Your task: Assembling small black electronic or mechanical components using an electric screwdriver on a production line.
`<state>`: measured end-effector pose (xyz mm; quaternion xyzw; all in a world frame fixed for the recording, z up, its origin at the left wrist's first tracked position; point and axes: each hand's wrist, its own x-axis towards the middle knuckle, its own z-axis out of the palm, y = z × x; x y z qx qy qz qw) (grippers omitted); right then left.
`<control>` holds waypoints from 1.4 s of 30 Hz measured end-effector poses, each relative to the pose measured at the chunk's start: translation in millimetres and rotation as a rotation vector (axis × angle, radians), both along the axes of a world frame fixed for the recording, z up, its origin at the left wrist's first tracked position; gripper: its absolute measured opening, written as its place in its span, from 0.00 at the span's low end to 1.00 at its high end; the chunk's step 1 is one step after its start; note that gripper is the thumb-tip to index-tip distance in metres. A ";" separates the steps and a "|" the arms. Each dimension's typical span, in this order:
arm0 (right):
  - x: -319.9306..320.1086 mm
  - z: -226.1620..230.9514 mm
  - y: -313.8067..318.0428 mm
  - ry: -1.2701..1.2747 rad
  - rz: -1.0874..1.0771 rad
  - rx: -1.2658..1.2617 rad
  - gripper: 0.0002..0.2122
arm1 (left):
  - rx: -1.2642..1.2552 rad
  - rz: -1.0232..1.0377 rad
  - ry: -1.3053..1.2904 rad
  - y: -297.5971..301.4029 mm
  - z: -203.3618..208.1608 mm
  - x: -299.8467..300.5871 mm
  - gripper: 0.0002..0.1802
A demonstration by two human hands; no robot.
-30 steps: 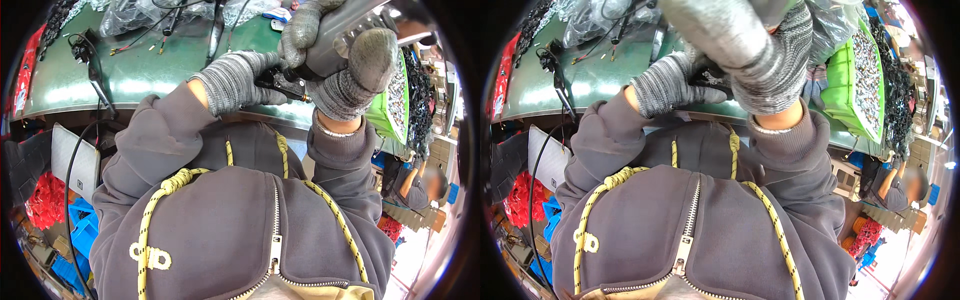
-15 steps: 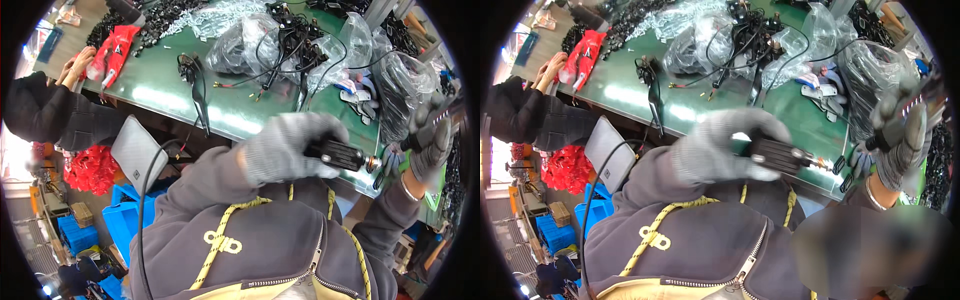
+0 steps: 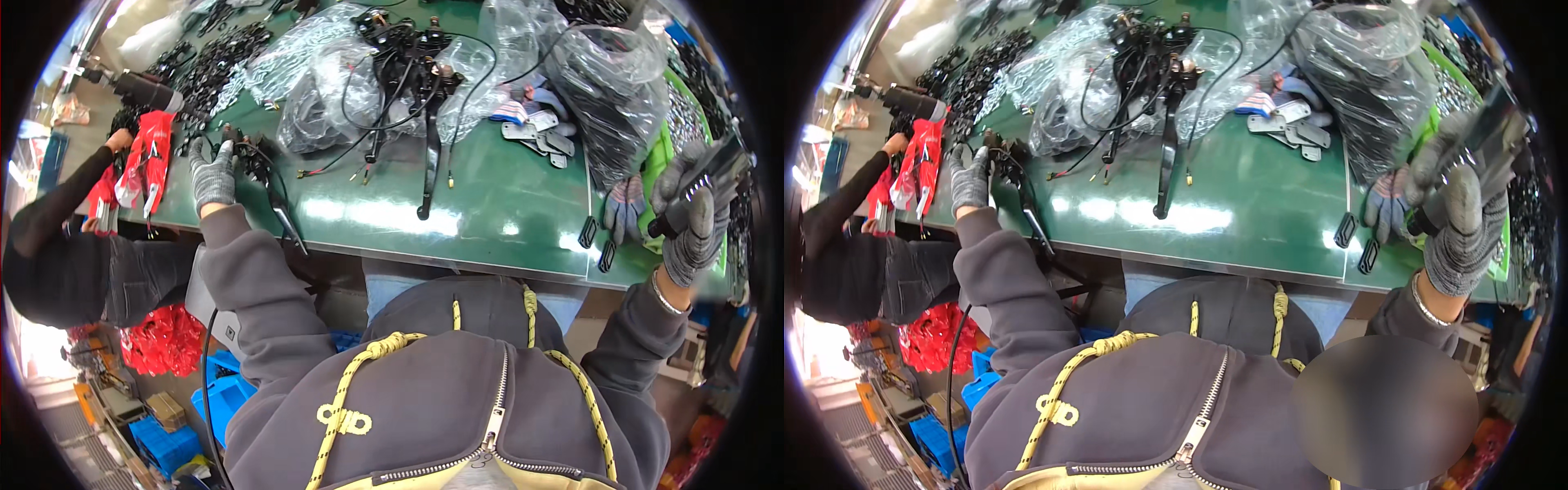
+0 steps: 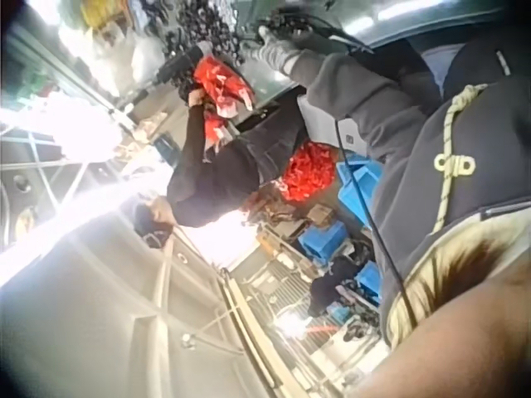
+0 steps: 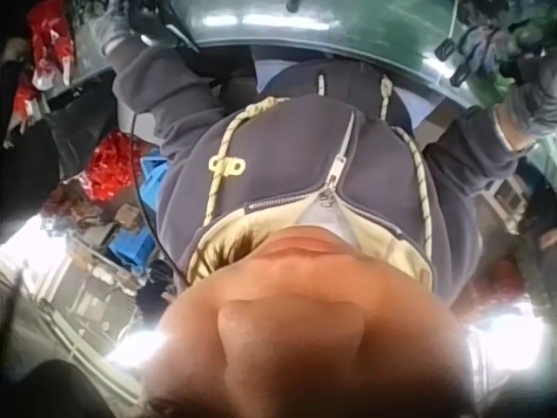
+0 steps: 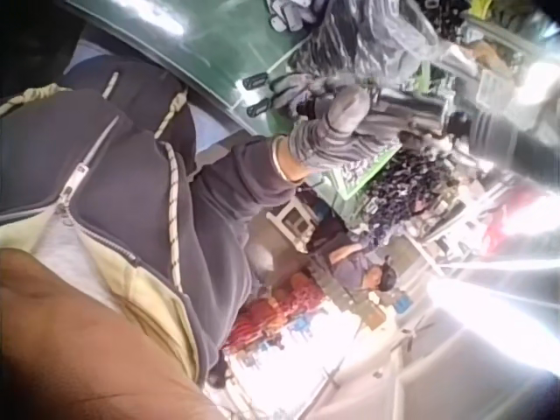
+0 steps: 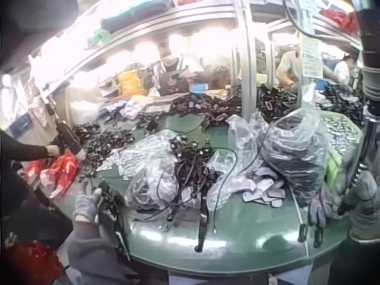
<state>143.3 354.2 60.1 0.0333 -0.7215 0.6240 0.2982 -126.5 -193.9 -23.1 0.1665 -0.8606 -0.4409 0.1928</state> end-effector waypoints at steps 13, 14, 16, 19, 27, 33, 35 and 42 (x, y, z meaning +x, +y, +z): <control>-31.9 -2.8 -48.7 0.049 -0.097 0.055 0.17 | -1.035 -0.538 -0.198 251.7 52.9 -10.3 0.49; -29.5 -4.0 -46.2 0.067 -0.085 0.113 0.17 | -1.048 -0.523 -0.190 255.1 47.3 -16.3 0.48; -28.5 -7.2 -48.7 0.049 -0.091 -0.068 0.17 | -0.863 -0.565 -0.180 247.2 42.4 -27.8 0.46; -23.7 -5.0 -39.4 0.026 -0.003 -0.162 0.17 | -0.597 -0.551 -0.173 244.9 31.1 -34.9 0.42; -8.4 9.7 -42.4 -0.030 -0.118 -0.078 0.18 | 0.302 -0.546 0.046 214.5 28.7 -19.5 0.33; -21.7 -29.1 6.5 -0.017 -0.180 -0.013 0.24 | 0.280 -0.955 0.276 175.2 74.7 70.6 0.32; -36.1 -22.4 -8.9 -0.032 -0.150 -0.063 0.26 | 0.135 -0.948 0.341 164.1 60.1 83.3 0.29; -54.9 -27.2 6.0 -0.515 0.007 0.342 0.26 | -0.224 -0.708 0.457 119.7 42.0 130.8 0.27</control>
